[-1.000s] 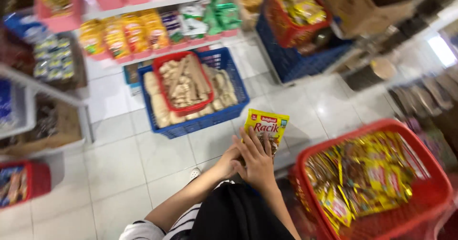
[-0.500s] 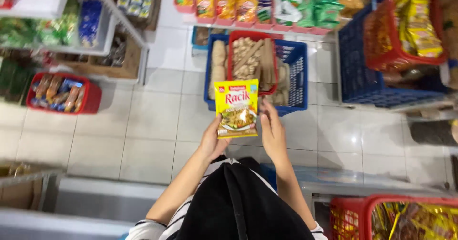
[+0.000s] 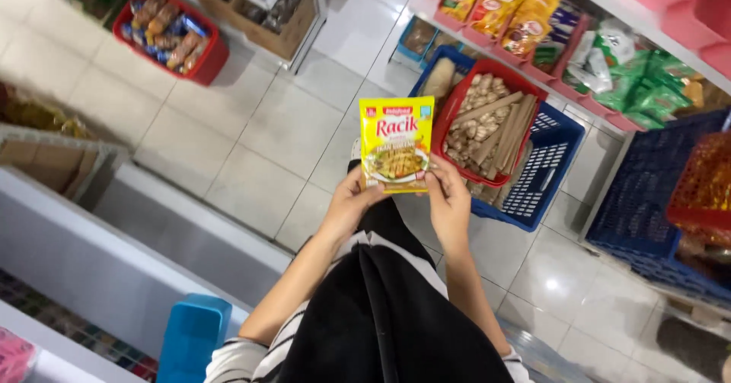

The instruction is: The person selects seasoning packets from a basket by hand and places them into shelf compartments and containers.

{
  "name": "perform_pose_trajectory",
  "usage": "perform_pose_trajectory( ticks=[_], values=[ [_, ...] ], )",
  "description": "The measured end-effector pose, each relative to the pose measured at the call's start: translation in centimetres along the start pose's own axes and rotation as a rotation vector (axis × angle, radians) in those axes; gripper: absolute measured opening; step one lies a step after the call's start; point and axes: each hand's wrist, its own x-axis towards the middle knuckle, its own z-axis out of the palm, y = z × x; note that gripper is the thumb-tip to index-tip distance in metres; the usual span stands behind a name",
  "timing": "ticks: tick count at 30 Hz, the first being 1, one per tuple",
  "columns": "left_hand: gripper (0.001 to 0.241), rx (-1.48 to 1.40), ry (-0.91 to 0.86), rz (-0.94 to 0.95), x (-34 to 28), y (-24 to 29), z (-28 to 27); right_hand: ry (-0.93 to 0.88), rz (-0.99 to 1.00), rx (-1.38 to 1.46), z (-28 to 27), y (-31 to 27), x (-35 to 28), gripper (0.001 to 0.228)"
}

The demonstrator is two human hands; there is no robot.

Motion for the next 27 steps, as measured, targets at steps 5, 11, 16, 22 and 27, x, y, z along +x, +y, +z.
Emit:
perform_pose_trajectory(
  ticks=[5,11,16,22,27],
  values=[
    [0.036,0.159,0.133,0.071,5.6,3.4,-2.2,-0.168,-0.084,0.063,2.6,0.5,7.4,0.046],
    [0.027,0.261,0.164,0.201,13.9,7.9,-3.3,-0.187,-0.009,-0.025,4.2,-1.3,18.0,0.048],
    [0.026,0.281,0.113,0.278,21.9,12.3,-2.8,-0.166,-0.149,-0.022,4.0,-1.6,26.1,0.043],
    [0.03,0.311,0.047,0.287,29.3,11.9,-3.6,-0.036,-0.074,-0.146,1.8,0.1,32.1,0.017],
    [0.04,0.34,0.0,0.189,34.5,12.1,-1.9,0.046,0.087,-0.353,0.1,-2.7,34.5,0.016]
  ],
)
